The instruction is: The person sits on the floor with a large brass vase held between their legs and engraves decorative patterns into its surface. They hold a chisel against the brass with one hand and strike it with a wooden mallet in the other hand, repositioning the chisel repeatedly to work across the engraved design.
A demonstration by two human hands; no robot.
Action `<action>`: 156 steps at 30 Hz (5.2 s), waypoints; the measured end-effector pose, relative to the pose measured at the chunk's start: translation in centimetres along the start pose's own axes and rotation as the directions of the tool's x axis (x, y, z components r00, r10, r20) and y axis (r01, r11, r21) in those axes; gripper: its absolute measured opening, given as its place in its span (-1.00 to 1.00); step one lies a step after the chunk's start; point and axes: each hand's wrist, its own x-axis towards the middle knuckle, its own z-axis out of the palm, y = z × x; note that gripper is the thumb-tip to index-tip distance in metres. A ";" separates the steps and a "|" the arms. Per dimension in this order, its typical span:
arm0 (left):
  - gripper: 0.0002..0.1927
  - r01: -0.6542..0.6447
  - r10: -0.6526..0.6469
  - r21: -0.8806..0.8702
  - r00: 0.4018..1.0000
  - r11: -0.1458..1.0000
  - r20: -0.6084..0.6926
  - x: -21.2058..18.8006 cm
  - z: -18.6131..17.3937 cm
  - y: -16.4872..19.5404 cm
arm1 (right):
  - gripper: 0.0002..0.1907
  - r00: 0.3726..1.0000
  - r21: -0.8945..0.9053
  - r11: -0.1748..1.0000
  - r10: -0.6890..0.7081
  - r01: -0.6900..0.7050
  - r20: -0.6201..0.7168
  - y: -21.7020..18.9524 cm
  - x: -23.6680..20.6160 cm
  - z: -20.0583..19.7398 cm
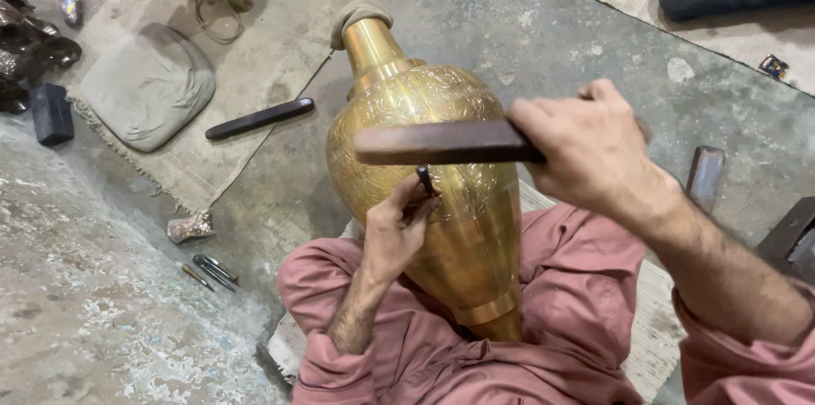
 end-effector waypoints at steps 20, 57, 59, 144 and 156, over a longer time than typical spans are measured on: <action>-0.59 0.054 -0.054 -0.013 0.998 0.998 -0.027 0.8 1.1 1.0 | -0.69 0.972 -0.008 0.996 0.090 -0.091 0.215 1.1 1.6 3.3; -0.48 -0.265 0.170 0.024 0.682 0.964 0.711 8.0 -2.7 3.7 | -0.78 0.866 0.668 0.725 0.432 -0.167 -0.252 1.5 -9.8 14.1; -0.46 -0.290 0.162 0.038 0.631 0.956 0.759 8.6 -2.7 3.5 | -0.78 0.838 0.659 0.733 0.458 -0.167 -0.297 1.0 -10.5 14.6; -0.61 0.097 -0.104 -0.044 0.974 0.994 -0.201 -0.7 2.7 1.9 | -0.75 0.996 -0.013 1.000 -0.018 0.019 0.087 2.7 1.3 4.2; -0.67 0.125 -0.126 -0.021 0.986 0.992 -0.113 -0.5 2.2 1.6 | -0.93 0.963 0.003 0.988 -0.154 0.157 0.222 -0.5 4.1 0.6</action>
